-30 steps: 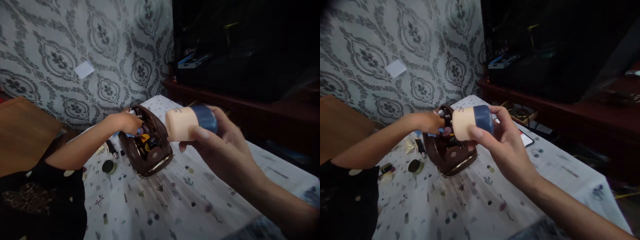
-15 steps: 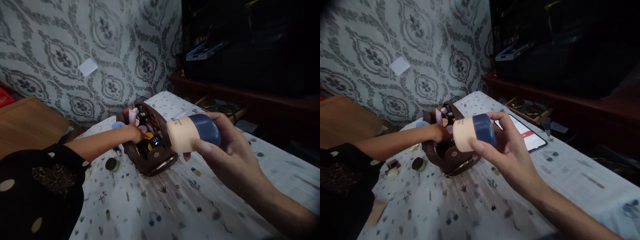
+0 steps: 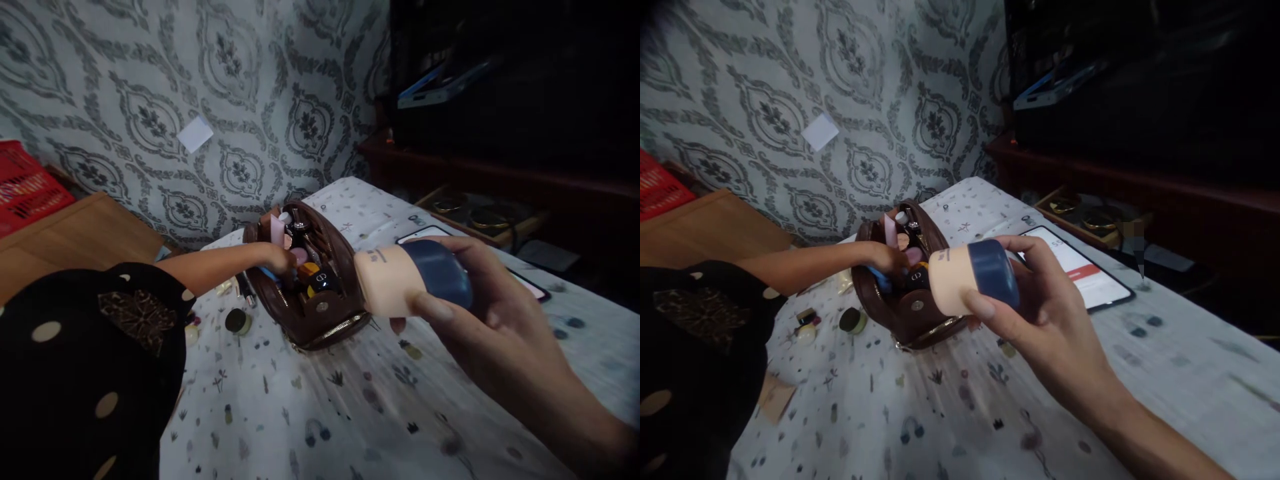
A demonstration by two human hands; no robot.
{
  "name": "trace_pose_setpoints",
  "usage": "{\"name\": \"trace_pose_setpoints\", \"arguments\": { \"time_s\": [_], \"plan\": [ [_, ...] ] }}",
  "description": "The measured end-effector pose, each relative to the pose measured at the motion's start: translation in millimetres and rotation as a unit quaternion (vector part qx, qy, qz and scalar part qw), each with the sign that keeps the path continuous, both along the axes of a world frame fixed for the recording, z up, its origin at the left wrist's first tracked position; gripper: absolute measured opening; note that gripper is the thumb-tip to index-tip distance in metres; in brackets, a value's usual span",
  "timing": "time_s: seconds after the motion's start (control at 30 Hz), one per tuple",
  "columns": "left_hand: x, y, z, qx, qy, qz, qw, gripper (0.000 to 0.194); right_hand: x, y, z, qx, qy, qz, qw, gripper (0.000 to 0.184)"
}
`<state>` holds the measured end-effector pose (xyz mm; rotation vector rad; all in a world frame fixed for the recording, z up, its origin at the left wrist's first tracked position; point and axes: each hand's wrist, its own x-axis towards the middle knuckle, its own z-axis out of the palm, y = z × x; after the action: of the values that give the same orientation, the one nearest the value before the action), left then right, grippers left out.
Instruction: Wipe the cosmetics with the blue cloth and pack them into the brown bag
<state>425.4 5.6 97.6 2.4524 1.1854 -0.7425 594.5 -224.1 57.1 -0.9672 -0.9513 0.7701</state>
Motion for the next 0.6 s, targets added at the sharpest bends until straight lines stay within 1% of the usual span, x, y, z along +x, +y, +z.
{"name": "trace_pose_setpoints", "arguments": {
  "time_s": [0.03, 0.07, 0.17, 0.27, 0.33, 0.47, 0.6],
  "plan": [
    [1, 1, 1.6, -0.030, 0.045, 0.004, 0.999, 0.024, 1, 0, -0.2, -0.005, -0.010, -0.006, 1.000, 0.046],
    [1, 1, 2.6, -0.048, 0.072, 0.010, 0.996, 0.020, 1, 0, -0.6, -0.009, -0.021, -0.011, 1.000, 0.046],
    [3, 5, 3.2, -0.066, 0.089, 0.033, 0.993, 0.014, 3, 0, -2.4, -0.022, -0.041, -0.025, 0.999, 0.044],
    [3, 6, 3.6, -0.078, 0.065, 0.068, 0.993, 0.013, 3, 0, -2.7, -0.030, -0.040, -0.038, 0.998, 0.043],
    [2, 2, 5.4, -0.098, 0.042, 0.098, 0.990, 0.012, 2, 1, -1.0, -0.031, -0.044, -0.042, 0.998, 0.042],
    [4, -12, 11.7, -0.143, -0.006, 0.157, 0.977, 0.011, 2, 1, 2.8, -0.026, -0.058, -0.046, 0.997, 0.041],
    [7, -26, 17.4, -0.188, -0.064, 0.182, 0.963, 0.020, 4, 0, 0.8, -0.031, -0.067, -0.058, 0.996, 0.042]
  ]
}}
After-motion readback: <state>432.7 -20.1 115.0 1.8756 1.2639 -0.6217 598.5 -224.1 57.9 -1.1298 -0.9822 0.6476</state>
